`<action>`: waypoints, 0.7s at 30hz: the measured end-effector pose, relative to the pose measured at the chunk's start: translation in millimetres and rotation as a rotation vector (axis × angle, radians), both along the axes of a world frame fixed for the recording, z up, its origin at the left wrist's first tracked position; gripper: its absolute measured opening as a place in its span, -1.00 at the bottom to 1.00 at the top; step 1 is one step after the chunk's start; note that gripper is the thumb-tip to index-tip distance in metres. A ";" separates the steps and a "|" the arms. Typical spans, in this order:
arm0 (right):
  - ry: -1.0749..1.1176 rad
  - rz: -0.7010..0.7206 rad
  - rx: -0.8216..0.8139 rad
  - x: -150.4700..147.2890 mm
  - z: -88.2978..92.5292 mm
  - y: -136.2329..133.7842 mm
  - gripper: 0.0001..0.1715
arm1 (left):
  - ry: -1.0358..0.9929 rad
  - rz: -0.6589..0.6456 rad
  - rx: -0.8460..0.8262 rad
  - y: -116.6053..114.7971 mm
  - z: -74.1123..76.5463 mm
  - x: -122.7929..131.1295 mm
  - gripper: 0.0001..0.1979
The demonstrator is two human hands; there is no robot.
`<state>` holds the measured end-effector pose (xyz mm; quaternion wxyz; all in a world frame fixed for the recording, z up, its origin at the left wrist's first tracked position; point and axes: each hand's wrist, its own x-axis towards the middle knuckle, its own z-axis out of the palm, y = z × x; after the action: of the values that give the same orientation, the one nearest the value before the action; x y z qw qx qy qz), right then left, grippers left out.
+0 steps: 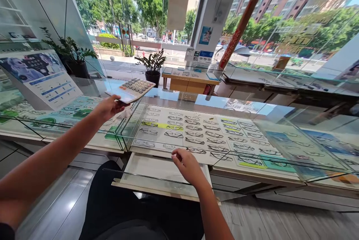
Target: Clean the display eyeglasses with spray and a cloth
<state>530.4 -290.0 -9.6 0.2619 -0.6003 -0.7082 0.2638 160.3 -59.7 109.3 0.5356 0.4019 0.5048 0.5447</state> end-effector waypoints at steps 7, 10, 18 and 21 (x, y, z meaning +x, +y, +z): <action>-0.150 -0.057 0.002 0.9 -3.9 -1.0 -0.73 | -0.289 -0.382 -0.317 -37.7 -22.5 179.7 -0.71; -0.205 -0.056 -0.002 0.9 -5.7 -1.2 -0.75 | -0.315 -0.454 -0.397 -46.4 -37.0 245.6 -0.61; -0.283 -0.025 -0.104 -6.3 -6.5 -2.1 -0.80 | -0.386 -0.466 -0.525 -66.4 -64.5 366.3 -0.28; -0.279 -0.037 -0.103 -8.4 -3.9 -3.2 -0.78 | -0.405 -0.425 -0.553 -71.4 -71.9 392.7 -0.11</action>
<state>522.0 -293.2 -13.5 0.1345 -0.6567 -0.7120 0.2089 553.0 -131.1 37.4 0.8129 0.2225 0.4223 0.3338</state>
